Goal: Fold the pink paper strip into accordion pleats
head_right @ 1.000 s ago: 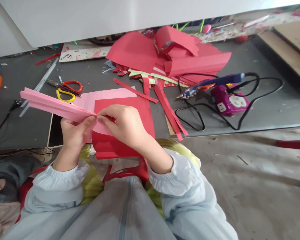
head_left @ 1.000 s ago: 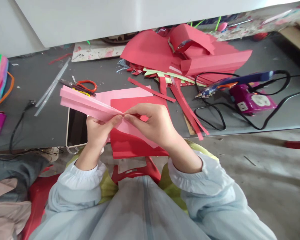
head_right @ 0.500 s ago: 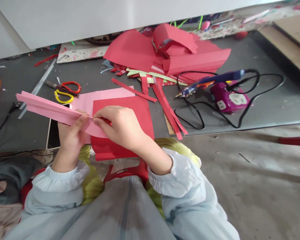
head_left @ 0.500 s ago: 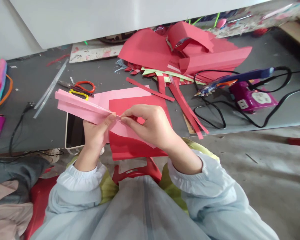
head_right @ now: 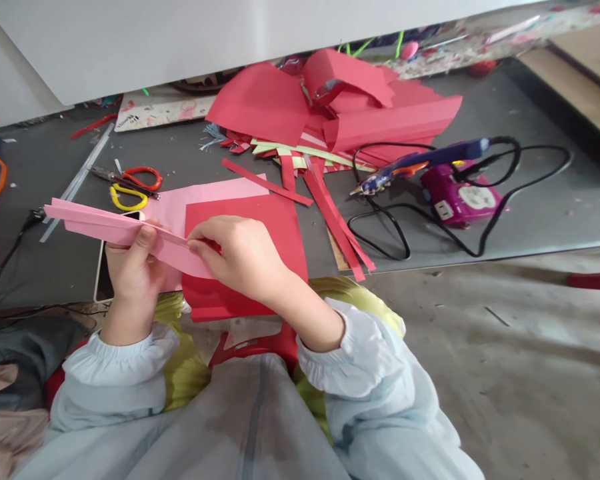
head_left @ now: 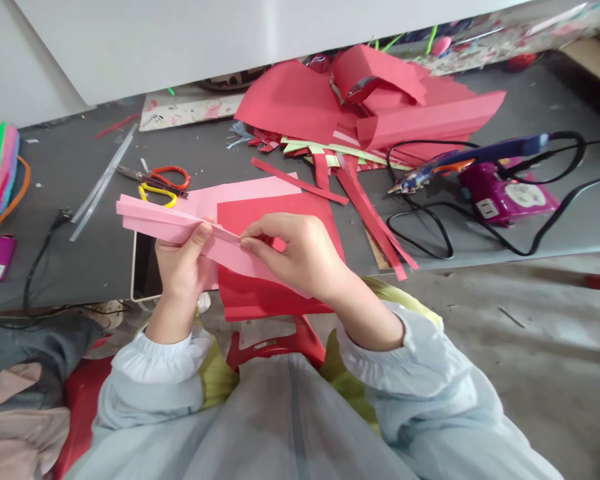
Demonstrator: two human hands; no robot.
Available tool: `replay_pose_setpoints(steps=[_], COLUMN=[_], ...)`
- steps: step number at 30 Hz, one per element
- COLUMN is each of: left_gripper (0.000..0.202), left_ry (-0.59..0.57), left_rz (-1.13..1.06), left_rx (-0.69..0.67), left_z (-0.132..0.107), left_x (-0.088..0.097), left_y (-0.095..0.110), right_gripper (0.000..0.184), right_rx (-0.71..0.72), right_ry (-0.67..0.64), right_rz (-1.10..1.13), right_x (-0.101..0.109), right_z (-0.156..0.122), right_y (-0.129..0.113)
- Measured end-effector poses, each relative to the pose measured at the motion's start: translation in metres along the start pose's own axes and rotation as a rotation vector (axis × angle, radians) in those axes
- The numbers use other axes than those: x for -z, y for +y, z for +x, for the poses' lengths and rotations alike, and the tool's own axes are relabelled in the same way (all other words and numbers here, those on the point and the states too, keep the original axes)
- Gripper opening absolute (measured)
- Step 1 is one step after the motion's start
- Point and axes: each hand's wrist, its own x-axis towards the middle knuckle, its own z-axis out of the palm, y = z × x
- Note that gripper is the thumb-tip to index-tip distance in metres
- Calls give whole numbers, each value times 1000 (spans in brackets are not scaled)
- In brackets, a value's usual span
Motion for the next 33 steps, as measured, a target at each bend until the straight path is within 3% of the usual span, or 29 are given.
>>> replay_pose_setpoints(steps=[18,22,33], left_gripper=[29,30,40], left_ry=[62,32,-6], left_rz=[120,175,83], left_rx=[-131,-106,55], left_z=[-6,-10,2], left_x=[-3,-2,4], left_y=[-3,-6,2], right_gripper=[16,24,14], right_rx=[-33,-59,-100], right_ry=[12,15,-27], right_rz=[70,31,101], right_x=[-7,-8,-9], right_z=[1,1,-2], right_y=[-1,0,3])
